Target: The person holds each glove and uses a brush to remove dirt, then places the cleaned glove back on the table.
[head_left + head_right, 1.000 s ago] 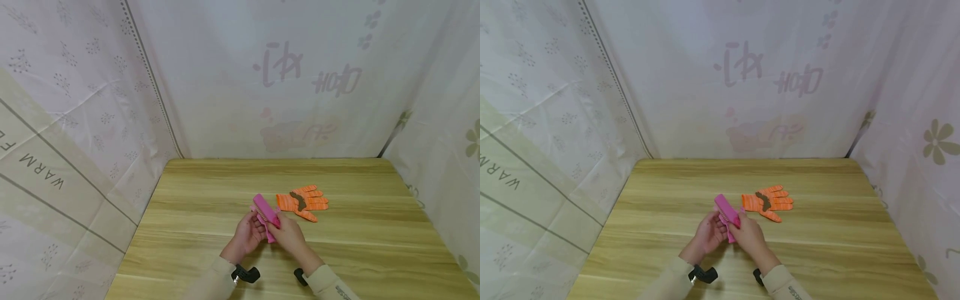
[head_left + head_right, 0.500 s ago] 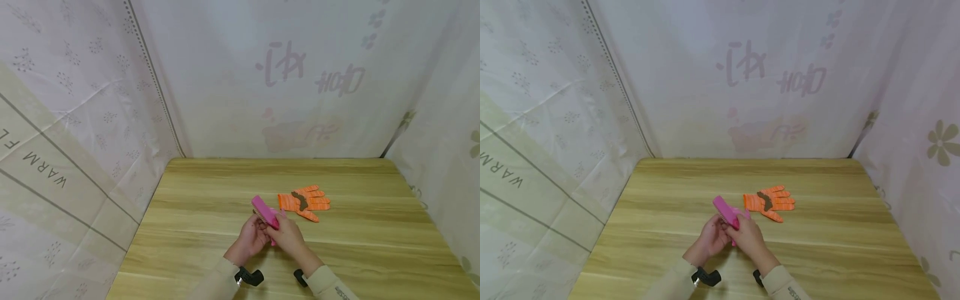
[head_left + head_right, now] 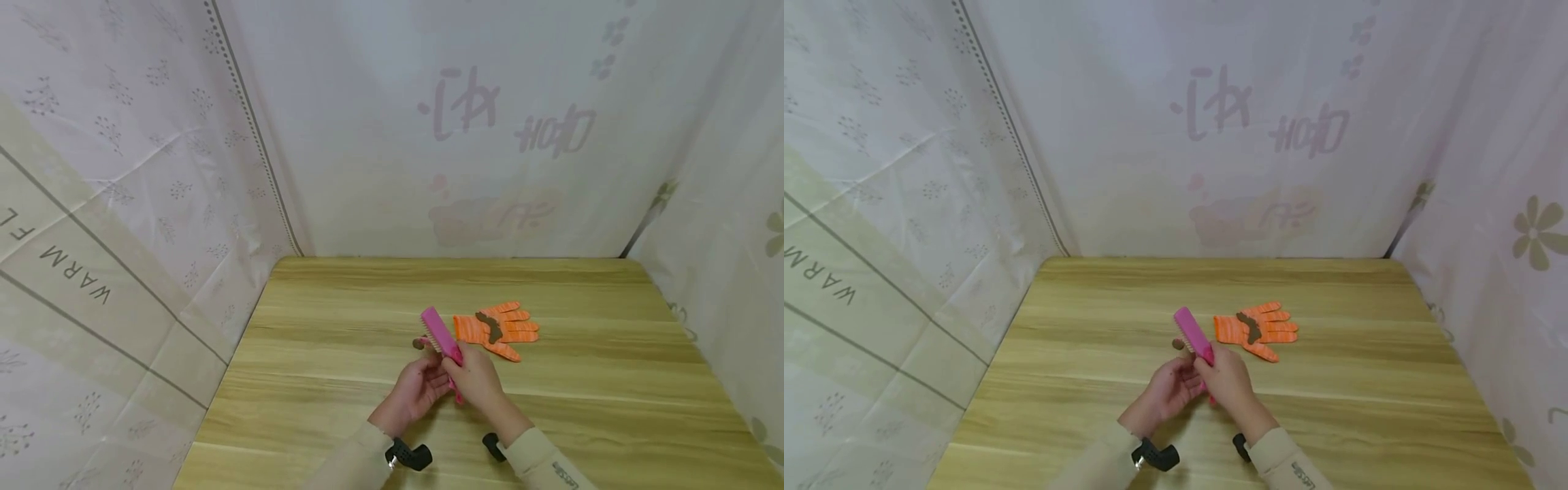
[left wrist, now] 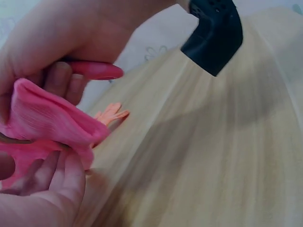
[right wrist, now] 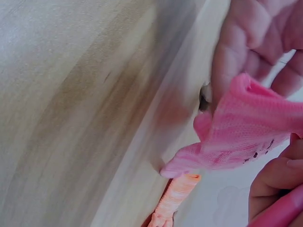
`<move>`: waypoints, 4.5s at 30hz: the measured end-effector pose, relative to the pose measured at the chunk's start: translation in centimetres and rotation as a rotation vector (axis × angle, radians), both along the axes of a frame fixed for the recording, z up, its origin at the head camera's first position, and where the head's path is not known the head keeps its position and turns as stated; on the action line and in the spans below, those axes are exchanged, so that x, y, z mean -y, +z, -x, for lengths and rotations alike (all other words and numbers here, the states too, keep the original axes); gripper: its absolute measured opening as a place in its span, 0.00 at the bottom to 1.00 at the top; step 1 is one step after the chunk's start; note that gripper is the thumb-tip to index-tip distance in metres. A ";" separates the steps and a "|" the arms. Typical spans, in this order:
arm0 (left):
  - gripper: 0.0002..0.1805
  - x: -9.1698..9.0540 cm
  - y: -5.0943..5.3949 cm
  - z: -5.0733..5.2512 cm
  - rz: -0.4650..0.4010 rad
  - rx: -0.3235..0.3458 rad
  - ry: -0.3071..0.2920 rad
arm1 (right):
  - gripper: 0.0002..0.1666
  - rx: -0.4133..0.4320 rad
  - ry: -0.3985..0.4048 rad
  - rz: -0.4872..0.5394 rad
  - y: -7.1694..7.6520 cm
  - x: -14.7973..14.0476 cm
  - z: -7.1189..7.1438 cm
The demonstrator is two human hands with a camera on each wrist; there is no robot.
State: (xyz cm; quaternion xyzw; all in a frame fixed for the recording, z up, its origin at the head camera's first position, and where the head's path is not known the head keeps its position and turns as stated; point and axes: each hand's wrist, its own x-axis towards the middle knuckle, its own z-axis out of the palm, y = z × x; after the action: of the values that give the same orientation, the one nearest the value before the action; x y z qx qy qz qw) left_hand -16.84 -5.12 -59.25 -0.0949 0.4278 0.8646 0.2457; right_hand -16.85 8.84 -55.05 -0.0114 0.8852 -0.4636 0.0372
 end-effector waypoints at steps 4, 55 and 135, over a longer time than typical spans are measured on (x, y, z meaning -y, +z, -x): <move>0.17 -0.4 -0.7 -0.4 0.032 0.005 0.036 | 0.08 0.003 -0.001 0.005 0.3 0.1 -0.1; 0.30 1.8 0.5 1.3 -0.135 -0.049 0.149 | 0.10 -0.029 -0.096 -0.024 -1.4 -2.8 -0.3; 0.21 3.3 3.0 1.3 -0.089 -0.074 -0.002 | 0.29 0.005 0.072 -0.069 -0.1 0.1 -1.3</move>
State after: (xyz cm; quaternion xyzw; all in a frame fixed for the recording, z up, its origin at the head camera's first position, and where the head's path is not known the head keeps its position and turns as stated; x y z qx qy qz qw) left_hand -18.14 -8.45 -56.25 -0.0512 0.3979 0.8854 0.2345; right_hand -15.59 8.71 -55.14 -0.0405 0.8995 -0.4313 0.0565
